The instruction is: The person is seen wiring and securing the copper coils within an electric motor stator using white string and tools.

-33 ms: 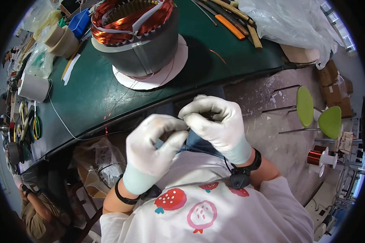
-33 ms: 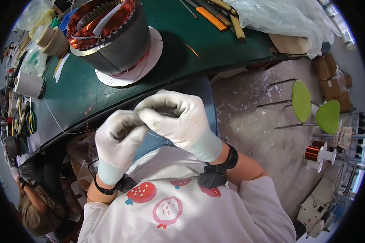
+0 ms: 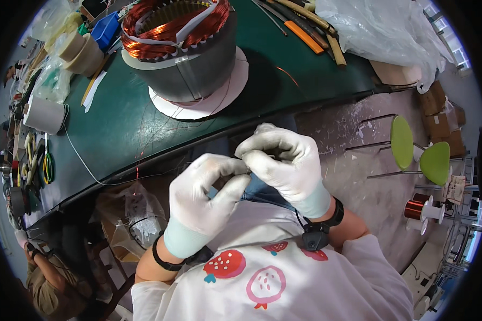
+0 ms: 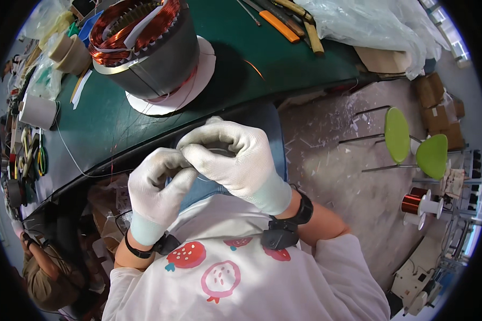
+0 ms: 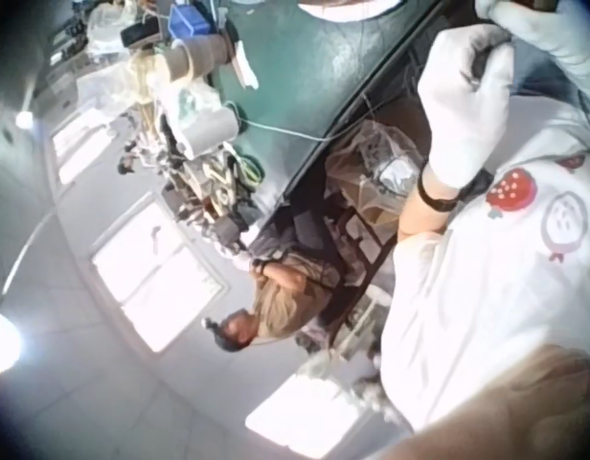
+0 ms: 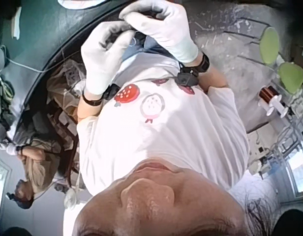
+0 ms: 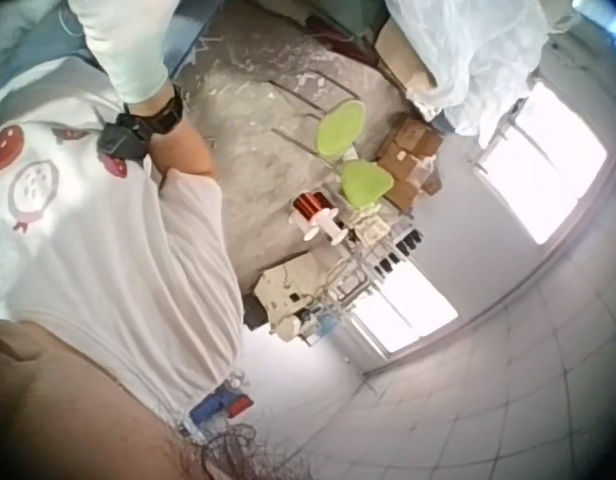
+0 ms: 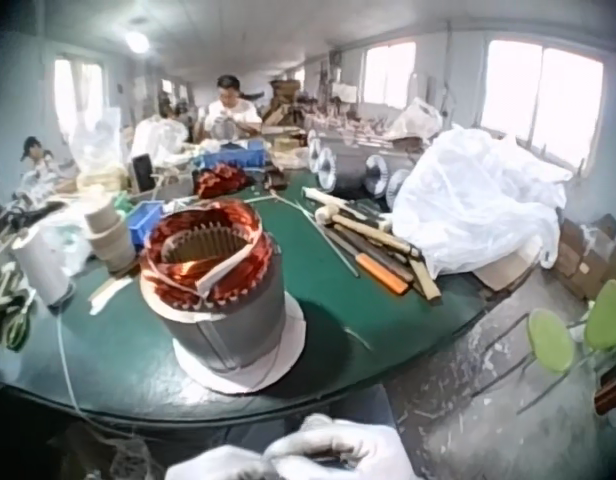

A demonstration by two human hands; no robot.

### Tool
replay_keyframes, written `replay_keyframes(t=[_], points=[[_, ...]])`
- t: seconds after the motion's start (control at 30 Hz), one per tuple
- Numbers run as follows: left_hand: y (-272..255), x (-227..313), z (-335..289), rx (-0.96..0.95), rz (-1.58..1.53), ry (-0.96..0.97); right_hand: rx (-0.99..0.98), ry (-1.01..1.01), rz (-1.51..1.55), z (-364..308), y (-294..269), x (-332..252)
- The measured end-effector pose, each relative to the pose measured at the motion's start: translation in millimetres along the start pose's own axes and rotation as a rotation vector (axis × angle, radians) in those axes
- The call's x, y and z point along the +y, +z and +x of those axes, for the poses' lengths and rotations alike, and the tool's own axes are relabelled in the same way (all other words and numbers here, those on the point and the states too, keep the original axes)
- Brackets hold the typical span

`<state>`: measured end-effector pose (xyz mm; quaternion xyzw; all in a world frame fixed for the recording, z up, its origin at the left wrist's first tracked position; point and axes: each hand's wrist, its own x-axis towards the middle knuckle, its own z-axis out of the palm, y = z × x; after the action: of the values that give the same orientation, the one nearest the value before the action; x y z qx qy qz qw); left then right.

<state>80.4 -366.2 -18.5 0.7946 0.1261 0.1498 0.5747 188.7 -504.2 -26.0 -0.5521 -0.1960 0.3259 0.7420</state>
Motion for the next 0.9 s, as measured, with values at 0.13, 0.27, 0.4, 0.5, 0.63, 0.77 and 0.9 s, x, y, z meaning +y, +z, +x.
replay_keyframes(t=[0.13, 0.27, 0.4, 0.5, 0.63, 0.77, 0.9], points=[[2, 1, -4, 0.067, -0.198, -0.045, 0.010, -0.233, -0.197, 2, 0, 4], [4, -7, -5, 0.070, -0.302, -0.089, 0.054, -0.232, -0.208, -1, 7, 6], [3, -2, -7, 0.032, -0.292, -0.110, 0.055, -0.130, -0.100, -3, 10, 3], [6, -2, -8, 0.064, -0.351, -0.150, 0.061, -0.158, -0.155, -1, 8, 4], [2, -4, -8, 0.022, -0.327, -0.141, 0.074, -0.143, -0.144, -1, 10, 3], [0, -5, -9, 0.018, -0.231, -0.133, 0.060, -0.187, -0.169, 0, 11, 4], [6, -4, -8, 0.124, -0.227, -0.077, 0.125, -0.250, -0.223, 2, 14, 4]])
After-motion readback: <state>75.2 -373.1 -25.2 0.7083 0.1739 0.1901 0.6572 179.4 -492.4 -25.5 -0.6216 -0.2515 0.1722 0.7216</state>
